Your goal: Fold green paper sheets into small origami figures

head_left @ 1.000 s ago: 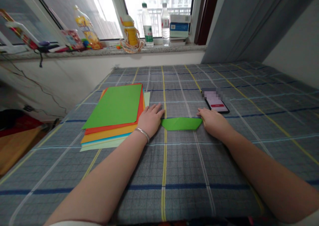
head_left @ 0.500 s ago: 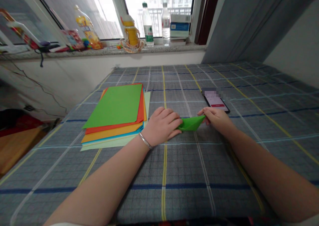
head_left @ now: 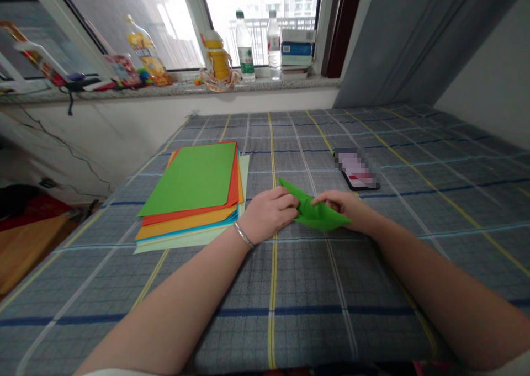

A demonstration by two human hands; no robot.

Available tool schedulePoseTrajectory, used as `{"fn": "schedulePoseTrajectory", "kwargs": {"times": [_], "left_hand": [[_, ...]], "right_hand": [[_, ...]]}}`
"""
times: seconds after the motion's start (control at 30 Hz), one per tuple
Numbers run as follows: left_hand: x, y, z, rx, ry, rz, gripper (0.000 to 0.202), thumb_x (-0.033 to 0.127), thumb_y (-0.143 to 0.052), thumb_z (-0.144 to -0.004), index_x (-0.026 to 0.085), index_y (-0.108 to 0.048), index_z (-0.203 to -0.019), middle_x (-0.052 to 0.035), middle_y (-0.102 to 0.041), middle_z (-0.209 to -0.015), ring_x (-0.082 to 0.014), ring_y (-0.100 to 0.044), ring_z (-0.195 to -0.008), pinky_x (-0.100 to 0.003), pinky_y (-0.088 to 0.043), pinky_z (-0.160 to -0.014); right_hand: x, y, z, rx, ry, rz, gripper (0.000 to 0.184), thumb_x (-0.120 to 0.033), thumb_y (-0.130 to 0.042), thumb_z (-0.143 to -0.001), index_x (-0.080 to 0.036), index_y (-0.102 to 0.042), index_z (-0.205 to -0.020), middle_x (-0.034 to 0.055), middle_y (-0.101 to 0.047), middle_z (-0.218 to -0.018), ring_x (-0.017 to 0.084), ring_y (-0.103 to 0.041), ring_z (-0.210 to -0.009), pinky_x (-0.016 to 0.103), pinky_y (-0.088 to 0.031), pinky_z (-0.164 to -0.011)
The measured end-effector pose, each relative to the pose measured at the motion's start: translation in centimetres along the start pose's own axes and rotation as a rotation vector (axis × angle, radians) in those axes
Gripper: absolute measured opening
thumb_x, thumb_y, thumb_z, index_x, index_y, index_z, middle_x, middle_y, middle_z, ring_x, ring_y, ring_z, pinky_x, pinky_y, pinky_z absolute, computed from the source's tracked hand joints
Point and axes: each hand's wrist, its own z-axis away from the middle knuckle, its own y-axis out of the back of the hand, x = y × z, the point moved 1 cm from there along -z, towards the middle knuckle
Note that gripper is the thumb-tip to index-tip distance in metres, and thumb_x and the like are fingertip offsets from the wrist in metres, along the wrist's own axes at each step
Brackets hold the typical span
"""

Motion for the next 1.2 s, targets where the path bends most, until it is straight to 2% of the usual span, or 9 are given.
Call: {"fn": "schedulePoseTrajectory", "kwargs": {"times": [0.07, 0.13, 0.33, 0.5, 0.67, 0.77, 0.97, 1.1, 1.2], "left_hand": [[-0.1, -0.2, -0.1, -0.025, -0.031, 0.01, 0.023, 0.023, -0.046, -0.095, 0.017, -0.064, -0.081, -0.0036, -0.063, -0.091, -0.0164, -0.051, -0.089, -0.028, -0.047, -0.083], [-0.2, -0.5, -0.1, -0.042, -0.046, 0.026, 0.023, 0.02, -0.046, -0.094, 0.016, -0.063, -0.08, -0.0044, -0.063, -0.09, -0.0171, -0.052, -0.091, -0.028, -0.048, -0.085], [-0.7, -0.9, 0.2, -0.052, 0.047, 0.141, 0.016, 0.022, -0.051, -0.092, 0.015, -0.062, -0.082, -0.0066, -0.061, -0.095, -0.0191, -0.051, -0.101, -0.032, -0.049, -0.091], [-0.9, -0.9, 0.6, 0.053, 0.107, 0.131, 0.016, 0.018, -0.048, -0.092, 0.015, -0.06, -0.082, -0.0077, -0.059, -0.102, -0.0199, -0.049, -0.105, -0.033, -0.05, -0.09], [-0.9, -1.0, 0.4, 0.004, 0.096, 0.077, 0.015, 0.021, -0.051, -0.09, 0.015, -0.059, -0.079, -0.007, -0.058, -0.091, -0.0204, -0.051, -0.103, -0.033, -0.05, -0.088], [-0.7, -1.0, 0.3, -0.034, 0.069, -0.009, 0.014, 0.022, -0.05, -0.091, 0.017, -0.06, -0.082, -0.0061, -0.061, -0.09, -0.0215, -0.052, -0.101, -0.036, -0.047, -0.086], [-0.4, -1.2, 0.1, -0.058, 0.07, -0.066, 0.018, 0.023, -0.044, -0.095, 0.019, -0.061, -0.089, -0.0057, -0.062, -0.093, -0.0194, -0.052, -0.096, -0.034, -0.045, -0.081], [-0.4, -1.5, 0.0, -0.041, 0.062, -0.022, 0.021, 0.023, -0.042, -0.096, 0.019, -0.061, -0.092, -0.0054, -0.061, -0.094, -0.0189, -0.052, -0.098, -0.033, -0.047, -0.085], [-0.5, -1.8, 0.0, -0.05, 0.018, 0.046, 0.018, 0.02, -0.045, -0.094, 0.018, -0.062, -0.09, -0.0055, -0.061, -0.093, -0.0197, -0.052, -0.104, -0.035, -0.048, -0.092]], "right_hand": [[0.1, -0.2, 0.0, -0.019, -0.011, 0.103, 0.028, -0.013, -0.053, -0.071, -0.021, -0.067, -0.093, -0.0064, -0.052, -0.055, 0.009, -0.045, -0.047, 0.02, -0.033, -0.047], [0.1, -0.4, 0.0, -0.033, -0.009, 0.185, 0.029, -0.009, -0.051, -0.07, -0.021, -0.067, -0.091, -0.008, -0.048, -0.052, 0.008, -0.041, -0.045, 0.02, -0.03, -0.047], [-0.2, -0.7, -0.3, -0.025, 0.092, 0.279, 0.032, -0.005, -0.051, -0.069, -0.021, -0.068, -0.091, -0.0045, -0.057, -0.065, 0.009, -0.046, -0.054, 0.021, -0.033, -0.054], [-0.2, -0.8, -0.5, 0.028, 0.057, 0.222, 0.03, -0.011, -0.057, -0.07, -0.02, -0.068, -0.096, -0.0018, -0.067, -0.075, 0.01, -0.055, -0.059, 0.021, -0.037, -0.056], [-0.3, -0.9, -0.1, 0.0, -0.025, 0.163, 0.028, -0.014, -0.052, -0.076, -0.024, -0.069, -0.096, -0.0075, -0.06, -0.054, 0.007, -0.049, -0.04, 0.019, -0.034, -0.044], [-0.2, -1.0, 0.0, -0.026, -0.007, 0.166, 0.027, -0.015, -0.052, -0.077, -0.024, -0.071, -0.093, -0.0082, -0.057, -0.048, 0.007, -0.05, -0.04, 0.019, -0.035, -0.045], [-0.1, -1.3, -0.1, 0.181, 0.067, 0.328, 0.03, -0.011, -0.055, -0.073, -0.025, -0.072, -0.094, -0.0052, -0.062, -0.059, 0.008, -0.053, -0.05, 0.02, -0.036, -0.052], [0.0, -1.9, -0.4, 0.069, 0.181, 0.302, 0.023, -0.013, -0.058, -0.073, -0.023, -0.07, -0.09, -0.0037, -0.063, -0.064, 0.009, -0.053, -0.054, 0.02, -0.039, -0.055], [0.4, -2.1, -0.6, 0.043, 0.244, 0.329, 0.023, -0.01, -0.055, -0.075, -0.022, -0.068, -0.089, -0.0007, -0.066, -0.076, 0.011, -0.058, -0.065, 0.022, -0.042, -0.062]]}}
